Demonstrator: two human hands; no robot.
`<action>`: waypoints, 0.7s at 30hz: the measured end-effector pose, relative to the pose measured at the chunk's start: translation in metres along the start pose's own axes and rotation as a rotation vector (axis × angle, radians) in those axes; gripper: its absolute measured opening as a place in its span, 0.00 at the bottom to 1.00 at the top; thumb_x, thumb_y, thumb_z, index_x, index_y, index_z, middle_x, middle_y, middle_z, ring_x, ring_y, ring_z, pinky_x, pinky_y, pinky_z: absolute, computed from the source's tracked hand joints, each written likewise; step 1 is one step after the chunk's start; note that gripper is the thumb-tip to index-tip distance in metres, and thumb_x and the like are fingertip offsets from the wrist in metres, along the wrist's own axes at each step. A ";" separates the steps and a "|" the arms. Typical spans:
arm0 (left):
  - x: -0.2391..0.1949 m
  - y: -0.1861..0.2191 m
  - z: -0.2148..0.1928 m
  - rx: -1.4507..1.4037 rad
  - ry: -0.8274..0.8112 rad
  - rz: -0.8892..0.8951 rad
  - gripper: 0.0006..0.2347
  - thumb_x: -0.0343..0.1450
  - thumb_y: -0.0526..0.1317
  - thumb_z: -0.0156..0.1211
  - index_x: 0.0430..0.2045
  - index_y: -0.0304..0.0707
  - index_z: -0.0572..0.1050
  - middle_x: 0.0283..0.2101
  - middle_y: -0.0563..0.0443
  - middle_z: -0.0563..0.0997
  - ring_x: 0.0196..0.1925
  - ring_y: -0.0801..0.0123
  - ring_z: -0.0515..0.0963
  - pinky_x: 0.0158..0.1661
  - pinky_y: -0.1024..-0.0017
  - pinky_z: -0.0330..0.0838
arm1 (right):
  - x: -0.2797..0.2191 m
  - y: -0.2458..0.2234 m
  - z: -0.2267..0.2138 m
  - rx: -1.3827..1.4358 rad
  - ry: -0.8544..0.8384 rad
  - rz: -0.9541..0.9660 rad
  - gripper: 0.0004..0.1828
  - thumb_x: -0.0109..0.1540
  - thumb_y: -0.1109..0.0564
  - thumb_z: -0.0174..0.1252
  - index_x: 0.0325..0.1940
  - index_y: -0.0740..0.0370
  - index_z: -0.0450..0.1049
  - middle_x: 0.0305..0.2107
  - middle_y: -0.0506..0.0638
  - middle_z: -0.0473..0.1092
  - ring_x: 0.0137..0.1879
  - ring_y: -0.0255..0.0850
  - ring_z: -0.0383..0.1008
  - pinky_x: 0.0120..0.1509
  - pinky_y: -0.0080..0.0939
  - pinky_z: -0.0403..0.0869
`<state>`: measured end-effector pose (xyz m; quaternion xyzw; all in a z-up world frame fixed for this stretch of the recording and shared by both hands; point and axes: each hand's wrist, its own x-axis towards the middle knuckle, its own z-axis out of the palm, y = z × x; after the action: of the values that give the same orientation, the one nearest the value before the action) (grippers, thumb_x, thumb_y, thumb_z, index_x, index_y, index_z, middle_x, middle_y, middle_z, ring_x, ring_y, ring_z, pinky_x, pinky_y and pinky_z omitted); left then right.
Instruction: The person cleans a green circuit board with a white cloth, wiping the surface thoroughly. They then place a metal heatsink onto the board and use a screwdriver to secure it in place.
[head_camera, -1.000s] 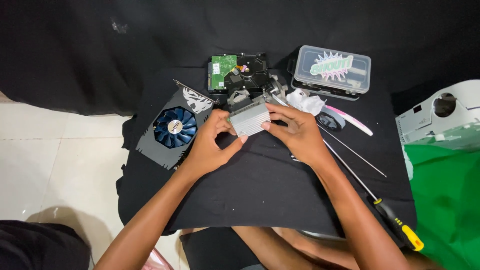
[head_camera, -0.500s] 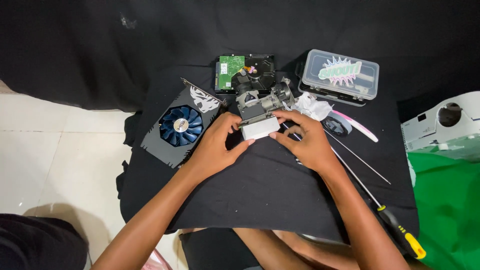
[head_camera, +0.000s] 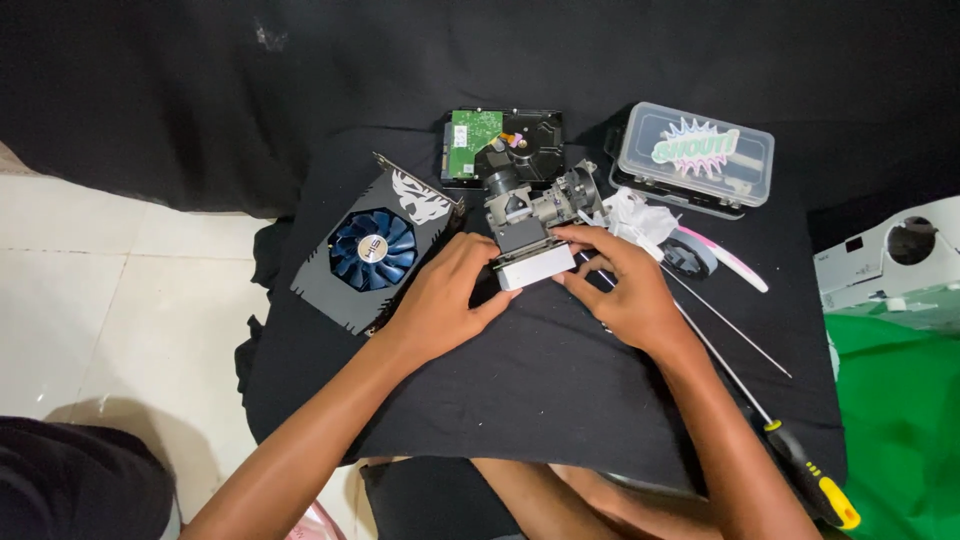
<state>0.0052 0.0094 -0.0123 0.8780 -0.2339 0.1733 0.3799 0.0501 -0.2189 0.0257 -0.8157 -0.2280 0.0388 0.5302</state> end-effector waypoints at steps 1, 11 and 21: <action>0.000 0.001 -0.001 -0.001 0.001 -0.003 0.14 0.71 0.35 0.66 0.45 0.25 0.71 0.38 0.34 0.74 0.46 0.47 0.78 0.45 0.56 0.75 | -0.001 0.001 0.000 0.000 -0.003 0.001 0.27 0.58 0.71 0.63 0.62 0.65 0.75 0.42 0.68 0.76 0.45 0.53 0.79 0.52 0.62 0.78; 0.004 0.009 -0.009 -0.295 0.135 -0.112 0.14 0.70 0.36 0.68 0.42 0.26 0.69 0.34 0.34 0.74 0.41 0.46 0.78 0.43 0.53 0.74 | 0.003 0.003 0.009 0.029 0.038 -0.094 0.26 0.63 0.67 0.61 0.67 0.68 0.70 0.47 0.69 0.75 0.52 0.53 0.76 0.50 0.55 0.80; 0.004 -0.006 0.006 -0.542 0.230 -0.283 0.14 0.69 0.36 0.71 0.39 0.31 0.70 0.30 0.40 0.81 0.38 0.67 0.82 0.46 0.64 0.76 | 0.006 0.024 0.016 0.361 0.051 -0.099 0.22 0.68 0.64 0.54 0.67 0.70 0.69 0.48 0.65 0.76 0.52 0.46 0.76 0.45 0.50 0.84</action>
<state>0.0127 0.0068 -0.0176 0.7435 -0.1027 0.1481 0.6440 0.0589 -0.2108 -0.0011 -0.6959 -0.2436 0.0322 0.6748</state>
